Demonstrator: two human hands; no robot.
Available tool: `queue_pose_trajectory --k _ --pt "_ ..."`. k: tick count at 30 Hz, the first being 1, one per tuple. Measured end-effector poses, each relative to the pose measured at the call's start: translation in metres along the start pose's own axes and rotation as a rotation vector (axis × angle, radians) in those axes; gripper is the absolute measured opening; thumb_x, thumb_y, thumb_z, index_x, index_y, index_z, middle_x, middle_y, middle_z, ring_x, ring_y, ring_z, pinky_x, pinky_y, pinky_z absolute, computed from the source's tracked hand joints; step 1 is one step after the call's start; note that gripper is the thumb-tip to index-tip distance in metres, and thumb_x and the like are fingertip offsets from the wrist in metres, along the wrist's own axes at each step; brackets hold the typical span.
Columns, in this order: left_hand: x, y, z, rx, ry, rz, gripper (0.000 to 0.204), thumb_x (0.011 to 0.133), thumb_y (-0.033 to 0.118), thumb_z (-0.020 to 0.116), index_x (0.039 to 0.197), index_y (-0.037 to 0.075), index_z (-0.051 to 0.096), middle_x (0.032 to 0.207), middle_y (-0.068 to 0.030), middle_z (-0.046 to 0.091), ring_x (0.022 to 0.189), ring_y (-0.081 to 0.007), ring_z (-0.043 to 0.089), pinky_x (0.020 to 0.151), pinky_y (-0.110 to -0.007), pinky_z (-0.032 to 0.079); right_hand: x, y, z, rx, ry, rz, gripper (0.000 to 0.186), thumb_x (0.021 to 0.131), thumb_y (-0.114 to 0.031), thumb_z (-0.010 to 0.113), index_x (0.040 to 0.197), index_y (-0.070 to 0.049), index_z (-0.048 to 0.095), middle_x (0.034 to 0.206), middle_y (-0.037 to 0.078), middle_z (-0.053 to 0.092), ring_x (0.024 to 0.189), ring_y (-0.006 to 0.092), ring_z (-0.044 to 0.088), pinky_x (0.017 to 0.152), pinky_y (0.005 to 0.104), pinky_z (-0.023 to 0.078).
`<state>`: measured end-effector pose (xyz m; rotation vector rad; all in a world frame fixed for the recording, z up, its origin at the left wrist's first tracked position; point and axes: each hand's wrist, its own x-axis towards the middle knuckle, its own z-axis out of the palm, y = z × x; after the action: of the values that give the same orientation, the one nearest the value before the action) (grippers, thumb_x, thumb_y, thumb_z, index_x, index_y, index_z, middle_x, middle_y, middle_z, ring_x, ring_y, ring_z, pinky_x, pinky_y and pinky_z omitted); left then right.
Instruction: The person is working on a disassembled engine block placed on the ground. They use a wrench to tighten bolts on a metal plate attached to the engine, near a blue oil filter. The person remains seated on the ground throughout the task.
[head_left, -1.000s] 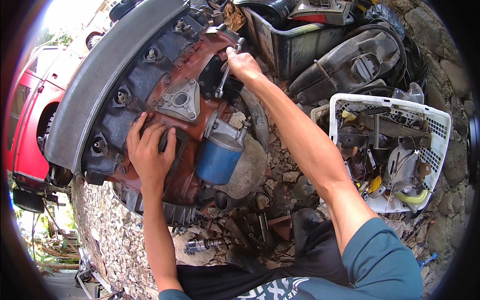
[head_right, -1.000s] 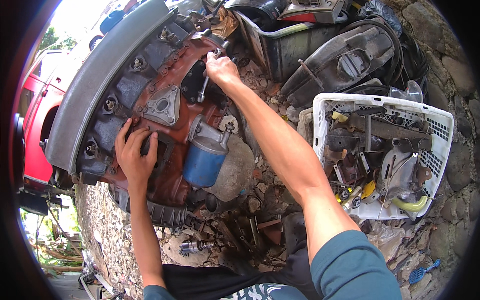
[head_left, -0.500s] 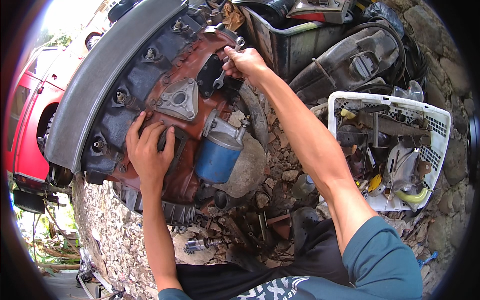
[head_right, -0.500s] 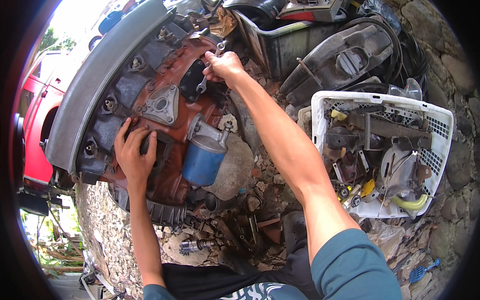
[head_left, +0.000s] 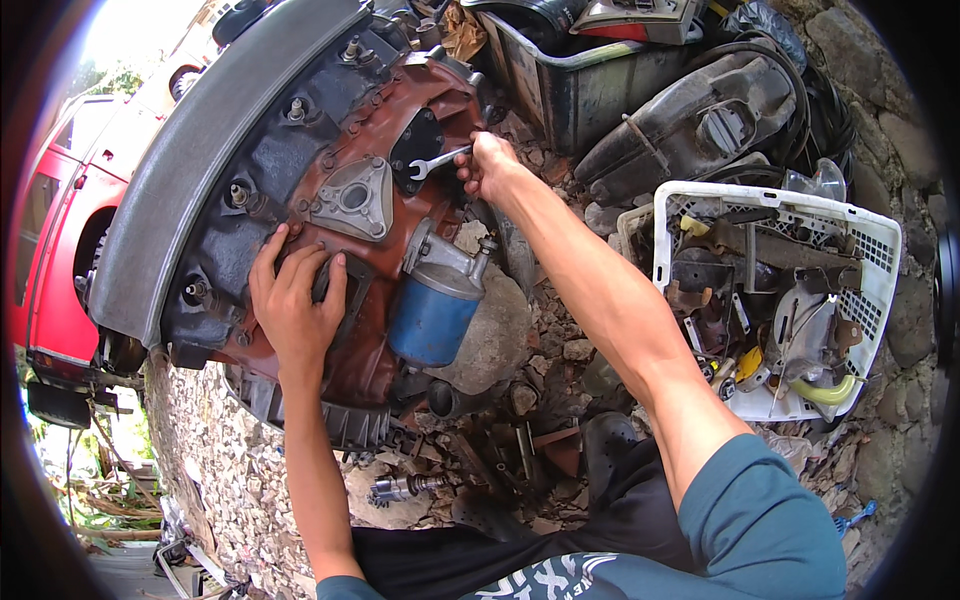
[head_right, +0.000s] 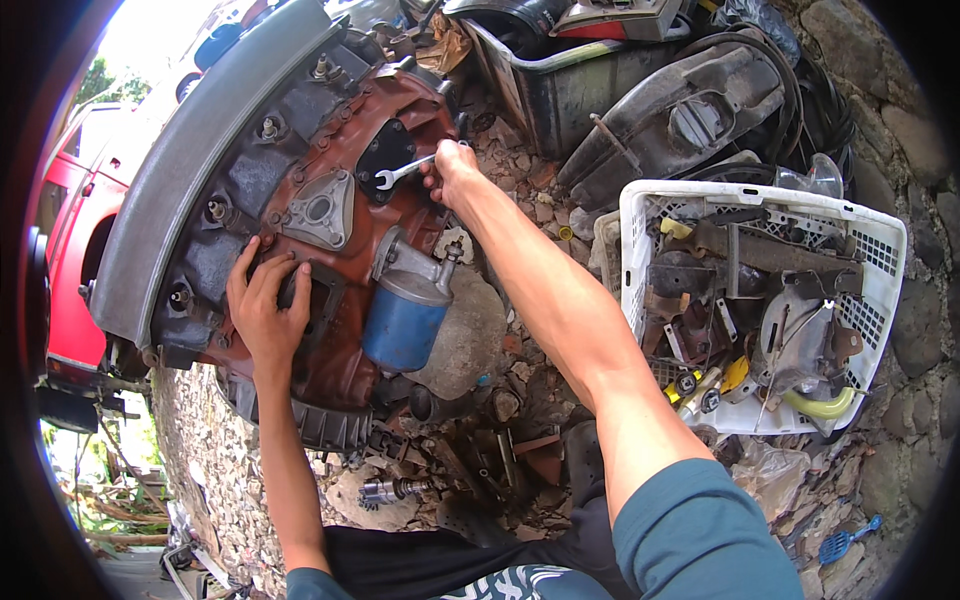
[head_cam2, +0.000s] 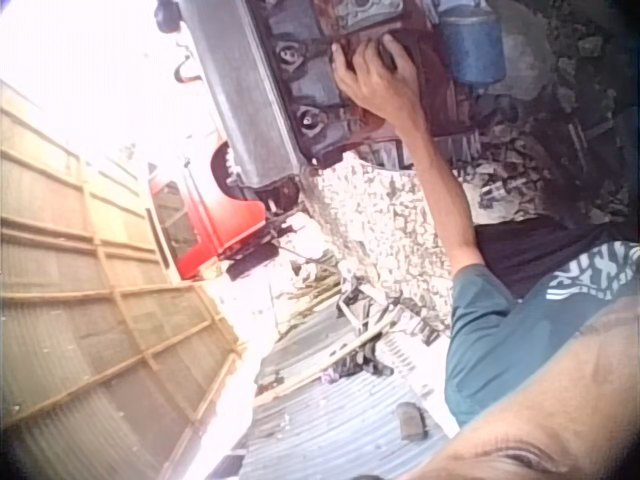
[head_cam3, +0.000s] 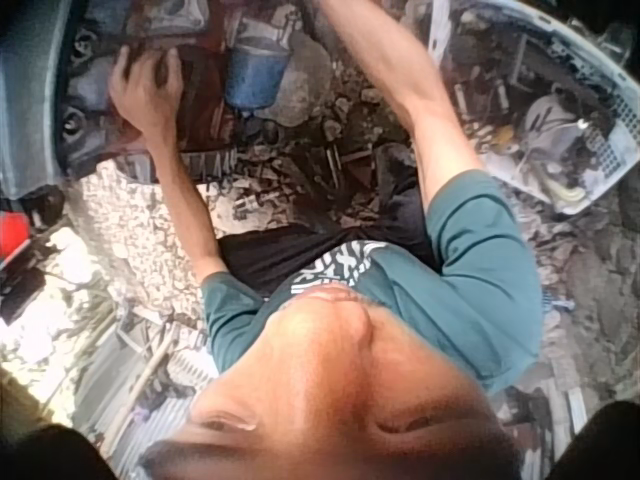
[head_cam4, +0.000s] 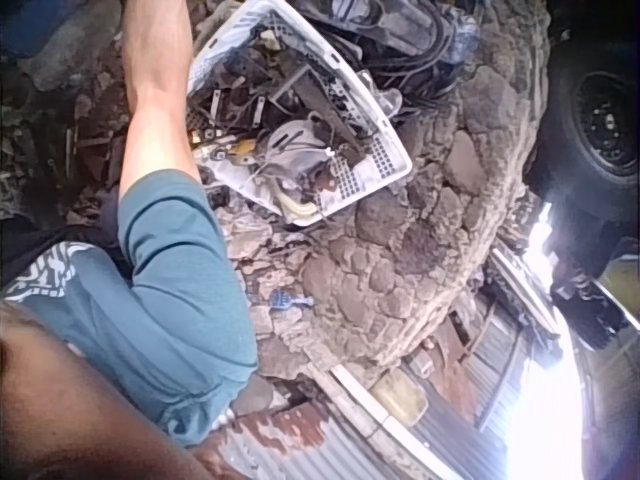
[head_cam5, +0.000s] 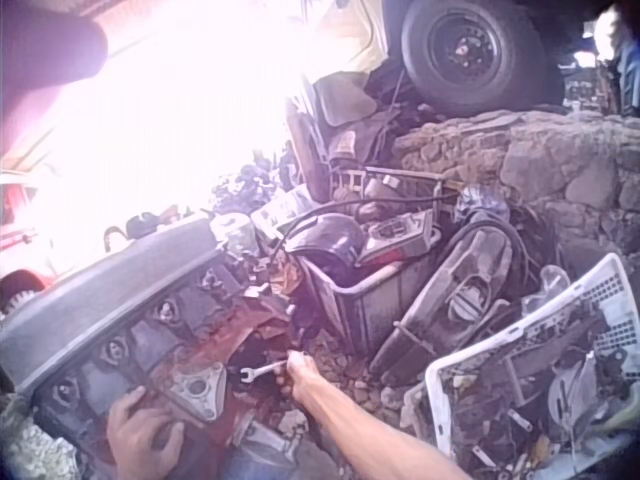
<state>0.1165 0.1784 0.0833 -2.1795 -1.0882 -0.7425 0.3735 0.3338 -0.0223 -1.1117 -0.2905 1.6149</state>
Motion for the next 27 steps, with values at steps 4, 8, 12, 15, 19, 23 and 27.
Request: queue_pose_trajectory --k 4,8,12,15,19,23,27 --pt "0.0 0.0 0.0 0.002 -0.001 0.0 0.012 0.082 0.013 0.078 0.089 0.005 0.074 0.099 -0.0051 0.073 0.123 -0.0305 0.059 0.101 -0.045 0.044 0.001 0.013 0.005 0.177 -0.068 0.128 0.029 0.098 -0.018 0.03 0.092 -0.006 0.056 0.065 0.009 0.063 0.05 0.0171 0.051 0.045 0.033 0.037" --pt "0.001 0.0 0.0 0.0 0.006 0.006 0.012 0.082 0.013 0.078 0.089 0.005 0.074 0.099 -0.0052 0.073 0.123 -0.0306 0.06 0.101 -0.045 0.044 0.005 0.026 0.009 0.307 -0.083 0.193 0.035 0.099 -0.015 0.028 0.092 -0.001 0.059 0.07 0.013 0.067 0.052 0.0177 0.058 0.046 0.0302 0.044" --pt "0.0 -0.001 0.0 0.002 0.007 0.006 0.012 0.082 0.013 0.078 0.089 0.005 0.074 0.099 -0.0052 0.073 0.122 -0.0306 0.06 0.101 -0.045 0.044 0.006 0.033 0.017 0.389 -0.104 0.254 0.037 0.104 -0.02 0.031 0.096 0.0 0.061 0.073 0.012 0.069 0.058 0.0183 0.064 0.05 0.0289 0.05" --pt "0.001 0.001 0.0 0.003 0.008 0.004 0.012 0.082 0.013 0.078 0.088 0.005 0.074 0.099 -0.0052 0.073 0.122 -0.0305 0.06 0.101 -0.045 0.044 0.012 0.036 0.017 0.439 -0.122 0.292 0.043 0.109 -0.026 0.032 0.093 0.001 0.062 0.074 0.01 0.07 0.059 0.018 0.066 0.052 0.0286 0.056" --pt "0.001 0.001 0.0 0.01 0.006 0.004 0.011 0.082 0.013 0.078 0.088 0.005 0.074 0.099 -0.0051 0.073 0.122 -0.0302 0.06 0.101 -0.044 0.044 0.009 0.044 0.021 0.494 -0.111 0.286 0.045 0.105 -0.019 0.027 0.092 0.005 0.063 0.074 0.013 0.07 0.058 0.0193 0.067 0.052 0.0296 0.059" --pt "0.0 0.0 0.0 0.009 0.007 0.004 0.011 0.082 0.013 0.078 0.088 0.005 0.074 0.098 -0.0052 0.073 0.122 -0.0302 0.06 0.101 -0.044 0.044 0.005 0.047 0.025 0.507 -0.172 0.277 0.046 0.103 -0.015 0.026 0.091 0.007 0.064 0.072 0.015 0.07 0.057 0.0204 0.067 0.051 0.0303 0.06" --pt "0.0 0.0 0.0 0.012 0.01 0.011 0.012 0.082 0.013 0.078 0.088 0.005 0.073 0.099 -0.0053 0.073 0.123 -0.0304 0.06 0.101 -0.044 0.044 0.003 0.039 0.031 0.508 -0.138 0.266 0.045 0.103 -0.014 0.026 0.091 0.007 0.064 0.073 0.015 0.07 0.057 0.0209 0.067 0.052 0.031 0.06"
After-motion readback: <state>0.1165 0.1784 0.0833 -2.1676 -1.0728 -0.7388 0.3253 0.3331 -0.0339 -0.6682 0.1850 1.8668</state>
